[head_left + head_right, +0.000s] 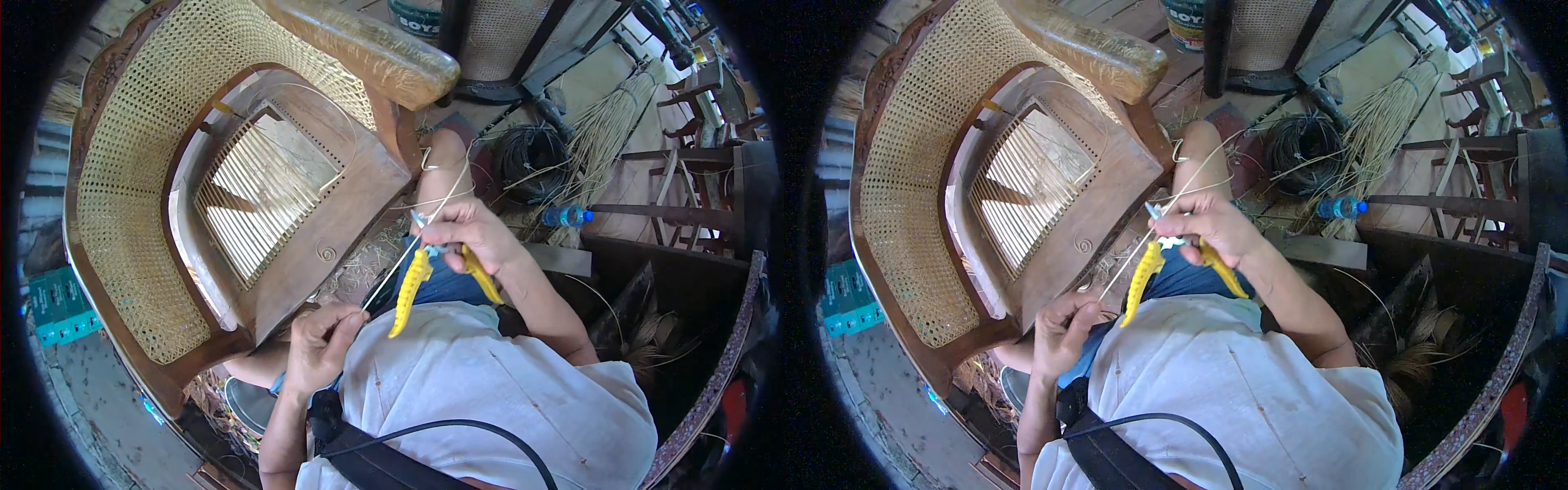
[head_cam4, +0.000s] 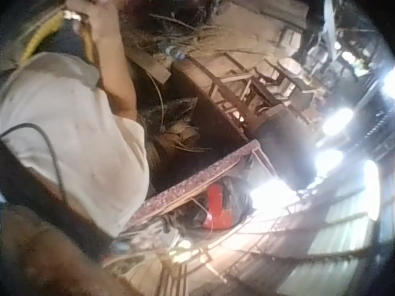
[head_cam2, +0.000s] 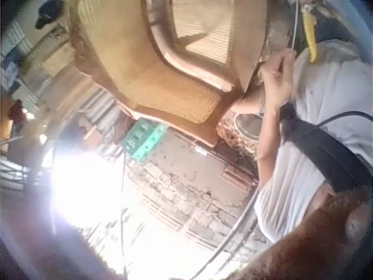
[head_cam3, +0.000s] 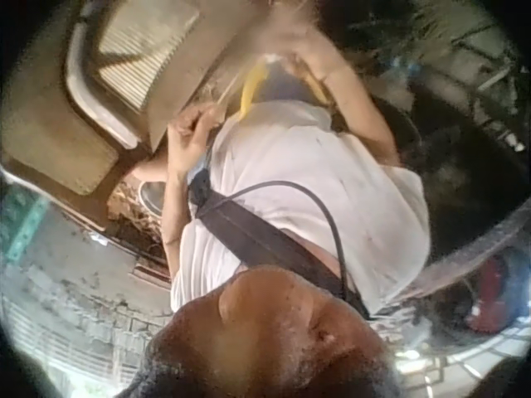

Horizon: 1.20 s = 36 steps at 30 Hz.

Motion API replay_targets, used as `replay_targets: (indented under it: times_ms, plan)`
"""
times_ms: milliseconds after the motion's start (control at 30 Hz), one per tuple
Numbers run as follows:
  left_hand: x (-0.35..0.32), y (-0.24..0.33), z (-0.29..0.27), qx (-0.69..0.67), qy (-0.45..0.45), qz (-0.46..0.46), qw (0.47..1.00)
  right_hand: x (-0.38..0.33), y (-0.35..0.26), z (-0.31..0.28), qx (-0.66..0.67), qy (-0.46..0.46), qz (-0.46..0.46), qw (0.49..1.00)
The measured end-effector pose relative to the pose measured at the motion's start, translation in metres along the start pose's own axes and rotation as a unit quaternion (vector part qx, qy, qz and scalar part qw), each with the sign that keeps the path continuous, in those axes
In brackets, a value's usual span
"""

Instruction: The person is weaving a cane seat for a wooden chair. They use yellow pliers to pull thin cane strips through pre-drilled holes in the chair frame, creating a woven pattern. The person works on the seat area, repeatedly threading and tightening the cane material.

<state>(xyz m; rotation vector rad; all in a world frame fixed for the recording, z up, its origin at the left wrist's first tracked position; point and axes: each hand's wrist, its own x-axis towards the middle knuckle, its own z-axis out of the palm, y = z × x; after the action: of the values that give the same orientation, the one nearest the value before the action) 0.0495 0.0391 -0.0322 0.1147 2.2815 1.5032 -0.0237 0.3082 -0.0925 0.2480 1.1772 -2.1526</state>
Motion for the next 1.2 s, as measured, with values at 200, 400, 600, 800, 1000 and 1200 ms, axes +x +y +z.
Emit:
replay_targets:
  times_ms: [200, 400, 600, 800, 1000, 1200]
  plan:
    - [-0.022, -0.003, -0.015, -0.018, 0.006, -0.007, 1.000, -0.016, -0.041, -0.034, -0.076, 0.114, -0.054, 0.989]
    - [0.015, -0.004, -0.006, 0.014, -0.027, -0.027, 0.999, -0.039, -0.075, -0.105, -0.023, 0.221, -0.138, 0.965]
    - [0.073, -0.024, 0.046, -0.079, -0.038, 0.040, 0.995, -0.024, 0.017, 0.008, 0.015, -0.030, 0.091, 0.995]
    - [0.045, -0.019, 0.017, -0.132, -0.087, -0.114, 0.981, -0.005, -0.007, -0.028, -0.021, 0.117, -0.068, 0.991]
    - [0.044, -0.024, 0.035, -0.166, -0.043, -0.055, 0.984, -0.012, 0.012, 0.021, -0.062, -0.040, 0.065, 0.995]
    - [0.032, -0.014, 0.029, -0.126, -0.037, -0.034, 0.991, -0.005, 0.040, 0.029, 0.025, -0.057, 0.065, 0.996]
